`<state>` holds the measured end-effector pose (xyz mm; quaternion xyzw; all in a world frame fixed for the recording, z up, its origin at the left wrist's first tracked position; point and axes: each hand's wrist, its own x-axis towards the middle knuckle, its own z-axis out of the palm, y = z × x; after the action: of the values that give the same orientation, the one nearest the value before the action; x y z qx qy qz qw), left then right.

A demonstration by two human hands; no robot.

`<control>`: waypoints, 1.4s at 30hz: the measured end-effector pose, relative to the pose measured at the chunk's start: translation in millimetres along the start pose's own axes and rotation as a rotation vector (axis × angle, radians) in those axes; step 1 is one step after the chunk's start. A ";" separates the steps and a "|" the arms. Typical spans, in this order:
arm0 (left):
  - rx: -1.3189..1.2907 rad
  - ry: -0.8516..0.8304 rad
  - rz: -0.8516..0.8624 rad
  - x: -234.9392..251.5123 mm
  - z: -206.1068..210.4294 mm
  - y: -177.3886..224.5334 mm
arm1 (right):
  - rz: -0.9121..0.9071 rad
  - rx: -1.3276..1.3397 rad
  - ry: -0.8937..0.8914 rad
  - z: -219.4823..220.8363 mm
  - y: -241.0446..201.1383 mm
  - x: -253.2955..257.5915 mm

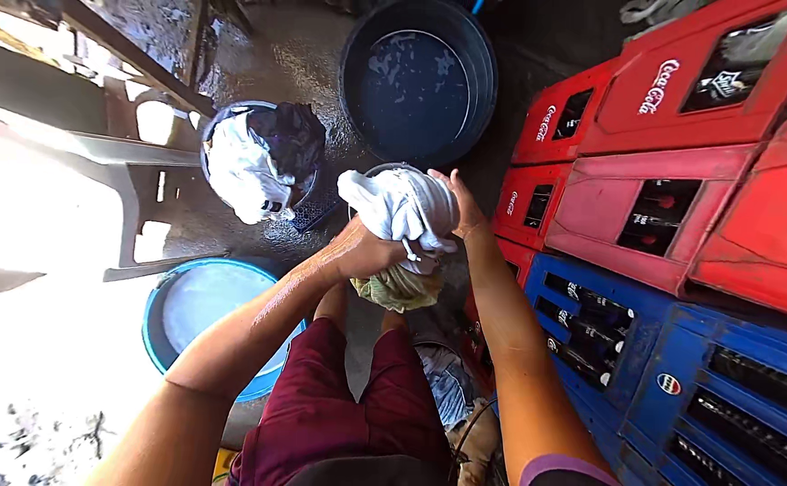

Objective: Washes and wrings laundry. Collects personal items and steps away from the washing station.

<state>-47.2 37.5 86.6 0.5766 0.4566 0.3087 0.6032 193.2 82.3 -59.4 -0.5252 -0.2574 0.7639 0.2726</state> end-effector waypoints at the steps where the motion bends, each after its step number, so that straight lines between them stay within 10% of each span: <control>1: -0.054 -0.047 0.002 -0.1 -0.4 3.0 | -0.008 0.010 -0.059 12.6 -1.8 2.5; 8: -0.152 -0.035 -0.281 8.0 -5.1 -23.0 | -0.238 0.434 -0.490 61.2 0.7 -13.3; 14: 0.043 0.184 -0.349 19.7 18.0 -81.7 | -0.413 -0.115 0.248 107.5 1.9 -19.7; 20: 0.386 0.138 -0.624 39.9 30.9 -84.7 | -0.347 -0.261 0.564 99.3 17.6 16.8; 31: 0.095 0.211 -0.262 -23.0 -103.5 -79.4 | -0.364 -0.396 -0.098 123.1 11.8 16.8; 37: 0.359 0.274 -1.035 -2.2 -221.9 -214.6 | -0.149 -0.803 0.091 74.8 64.7 6.0; 42: 0.639 0.277 -0.967 -6.4 -199.8 -281.1 | 0.040 -0.998 0.184 32.6 100.3 -20.1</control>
<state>-274.3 73.8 -170.6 0.4104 0.8120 -0.0815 0.4069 153.9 -7.1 -104.0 -0.6614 -0.5560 0.5034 -0.0048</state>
